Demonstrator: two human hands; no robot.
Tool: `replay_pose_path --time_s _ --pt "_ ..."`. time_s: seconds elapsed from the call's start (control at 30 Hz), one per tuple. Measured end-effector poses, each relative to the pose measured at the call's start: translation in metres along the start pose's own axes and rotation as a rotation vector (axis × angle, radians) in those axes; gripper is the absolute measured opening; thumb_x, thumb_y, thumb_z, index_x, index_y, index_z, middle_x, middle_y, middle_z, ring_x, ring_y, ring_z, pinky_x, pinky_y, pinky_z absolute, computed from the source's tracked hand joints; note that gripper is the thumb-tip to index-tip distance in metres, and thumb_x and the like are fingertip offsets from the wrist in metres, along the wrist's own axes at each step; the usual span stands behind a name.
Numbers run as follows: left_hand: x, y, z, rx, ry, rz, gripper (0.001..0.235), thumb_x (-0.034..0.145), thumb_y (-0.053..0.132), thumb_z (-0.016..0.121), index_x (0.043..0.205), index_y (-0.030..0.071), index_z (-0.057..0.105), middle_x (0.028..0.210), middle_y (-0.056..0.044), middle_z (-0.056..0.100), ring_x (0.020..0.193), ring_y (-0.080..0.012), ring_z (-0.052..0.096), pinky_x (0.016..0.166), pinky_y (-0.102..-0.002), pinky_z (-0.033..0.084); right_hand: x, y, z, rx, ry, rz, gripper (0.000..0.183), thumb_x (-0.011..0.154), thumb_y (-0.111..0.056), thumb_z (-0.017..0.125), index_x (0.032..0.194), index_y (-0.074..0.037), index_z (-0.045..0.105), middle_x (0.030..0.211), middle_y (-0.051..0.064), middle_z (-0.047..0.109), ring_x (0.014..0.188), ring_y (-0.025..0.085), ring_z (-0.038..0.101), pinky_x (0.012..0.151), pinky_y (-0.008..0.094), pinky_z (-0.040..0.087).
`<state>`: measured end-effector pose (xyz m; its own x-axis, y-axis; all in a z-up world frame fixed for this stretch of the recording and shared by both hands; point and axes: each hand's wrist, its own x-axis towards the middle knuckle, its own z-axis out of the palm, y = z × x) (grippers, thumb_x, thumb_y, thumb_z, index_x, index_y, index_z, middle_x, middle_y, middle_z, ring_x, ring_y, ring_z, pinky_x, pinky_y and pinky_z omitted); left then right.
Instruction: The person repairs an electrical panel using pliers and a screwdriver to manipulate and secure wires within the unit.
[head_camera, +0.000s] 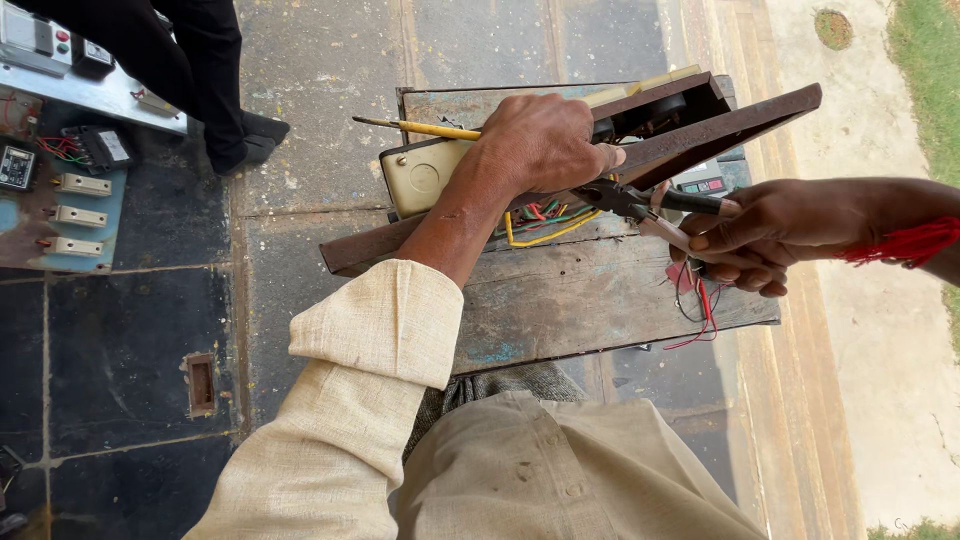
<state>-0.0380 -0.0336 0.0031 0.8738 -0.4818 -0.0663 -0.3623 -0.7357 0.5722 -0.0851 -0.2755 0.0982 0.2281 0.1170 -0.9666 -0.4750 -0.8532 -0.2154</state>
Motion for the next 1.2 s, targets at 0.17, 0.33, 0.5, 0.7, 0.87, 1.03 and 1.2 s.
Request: replay_pose_path --time_s 0.17,0.33,0.5,0.7,0.87,1.03,1.2 --pt "0.002 -0.006 -0.007 0.025 -0.024 -0.042 0.055 0.082 0.066 0.067 0.07 0.013 0.078 0.056 -0.005 0.066 0.054 -0.0209 0.066 0.064 -0.044 0.055 0.036 0.034 0.017 0.216 0.044 -0.158 0.032 0.097 -0.03 0.055 0.112 -0.003 0.063 0.065 0.004 0.049 0.053 0.019 0.044 0.051 0.04 0.042" --pt "0.002 -0.01 -0.021 0.059 -0.019 -0.054 0.06 0.07 0.072 0.077 0.059 0.013 0.074 0.05 -0.004 0.061 0.047 -0.0196 0.06 0.054 -0.041 0.051 0.089 0.061 0.05 0.178 0.213 -0.416 0.027 0.098 -0.022 0.054 0.12 -0.009 0.063 0.067 0.003 0.052 0.056 0.017 0.048 0.052 0.037 0.045" --pt "0.001 -0.014 -0.022 0.081 -0.084 -0.058 0.057 0.063 0.067 0.083 0.059 0.012 0.073 0.05 -0.005 0.059 0.045 -0.0187 0.056 0.046 -0.04 0.046 0.131 0.071 0.083 0.001 0.533 -0.557 0.029 0.102 -0.023 0.057 0.128 -0.01 0.059 0.073 0.008 0.057 0.063 0.019 0.051 0.057 0.039 0.047" --pt "0.006 -0.031 -0.02 0.019 0.008 -0.03 0.059 0.06 0.069 0.085 0.058 0.011 0.073 0.049 -0.004 0.06 0.044 -0.0174 0.057 0.046 -0.039 0.047 0.199 0.043 0.115 -0.064 1.078 -0.967 0.041 0.096 -0.012 0.058 0.136 -0.007 0.05 0.099 0.026 0.067 0.081 0.046 0.065 0.067 0.052 0.051" --pt "0.007 -0.037 -0.019 0.042 0.026 -0.042 0.058 0.065 0.068 0.084 0.06 0.011 0.075 0.049 -0.006 0.061 0.046 -0.0192 0.058 0.051 -0.04 0.049 0.222 0.028 0.137 0.059 1.151 -0.981 0.041 0.1 -0.011 0.062 0.138 -0.007 0.047 0.096 0.026 0.067 0.086 0.049 0.064 0.068 0.054 0.05" --pt "0.008 -0.037 -0.016 0.043 0.024 -0.064 0.057 0.067 0.067 0.082 0.066 0.011 0.076 0.053 -0.008 0.064 0.049 -0.0213 0.06 0.053 -0.042 0.05 0.208 0.065 0.115 0.197 0.633 -0.881 0.027 0.105 -0.019 0.063 0.127 -0.005 0.055 0.081 0.011 0.057 0.065 0.022 0.054 0.061 0.041 0.049" --pt "0.004 -0.034 -0.018 0.054 0.019 -0.029 0.055 0.07 0.064 0.079 0.072 0.009 0.081 0.057 -0.01 0.066 0.054 -0.0266 0.065 0.06 -0.044 0.053 0.182 0.083 0.079 0.302 0.263 -0.831 0.027 0.107 -0.021 0.066 0.114 0.002 0.053 0.079 0.005 0.054 0.066 0.016 0.051 0.058 0.038 0.047"
